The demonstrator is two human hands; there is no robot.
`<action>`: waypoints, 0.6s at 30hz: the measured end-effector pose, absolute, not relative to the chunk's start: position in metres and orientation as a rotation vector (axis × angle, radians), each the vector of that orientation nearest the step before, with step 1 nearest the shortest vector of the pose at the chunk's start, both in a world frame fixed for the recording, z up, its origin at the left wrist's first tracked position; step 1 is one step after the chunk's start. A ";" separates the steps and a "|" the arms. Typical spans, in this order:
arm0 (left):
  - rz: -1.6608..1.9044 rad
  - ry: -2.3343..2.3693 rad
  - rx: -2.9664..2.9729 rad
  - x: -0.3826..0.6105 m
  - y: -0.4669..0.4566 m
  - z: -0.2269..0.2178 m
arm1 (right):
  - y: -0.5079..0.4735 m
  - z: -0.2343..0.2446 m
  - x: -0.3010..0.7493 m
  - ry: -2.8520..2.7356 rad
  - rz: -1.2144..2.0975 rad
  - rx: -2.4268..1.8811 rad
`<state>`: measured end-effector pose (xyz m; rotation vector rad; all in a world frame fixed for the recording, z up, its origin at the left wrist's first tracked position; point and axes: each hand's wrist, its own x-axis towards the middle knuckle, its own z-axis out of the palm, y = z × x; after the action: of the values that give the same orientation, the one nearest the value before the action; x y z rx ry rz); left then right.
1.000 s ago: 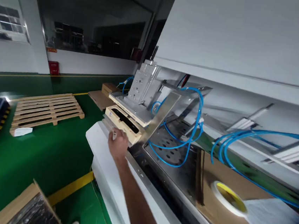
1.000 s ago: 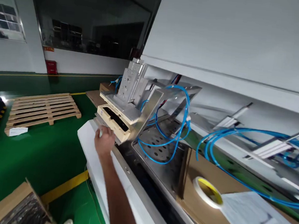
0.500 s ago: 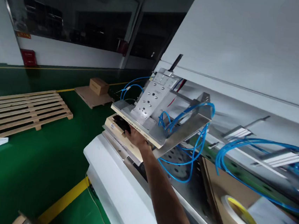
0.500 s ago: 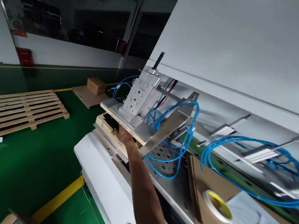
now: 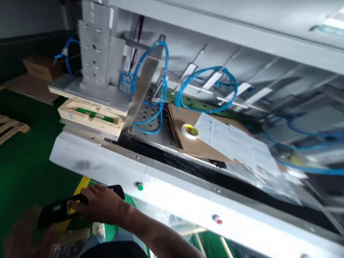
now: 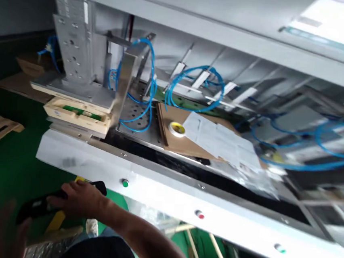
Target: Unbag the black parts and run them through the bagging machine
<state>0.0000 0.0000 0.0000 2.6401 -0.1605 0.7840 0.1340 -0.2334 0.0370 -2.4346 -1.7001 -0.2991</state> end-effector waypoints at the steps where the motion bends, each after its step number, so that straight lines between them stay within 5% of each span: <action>1: 0.772 -0.336 2.675 0.011 -0.006 -0.001 | -0.247 0.035 0.120 -1.675 -0.312 -2.429; 7: 0.664 -1.122 2.485 0.073 -0.080 0.008 | -0.341 0.056 0.075 -1.373 -0.600 -2.491; 14: 0.752 -1.077 2.364 0.126 -0.186 0.039 | -0.445 0.030 0.014 -0.145 -1.153 -2.519; 18: 0.731 -1.115 2.311 0.151 -0.237 0.047 | -0.496 -0.009 0.013 0.029 -1.016 -2.690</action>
<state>0.1515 -0.2365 0.0470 2.3114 -1.1153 0.7305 0.0126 -0.4959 -0.0085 -2.6900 0.0293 -1.0163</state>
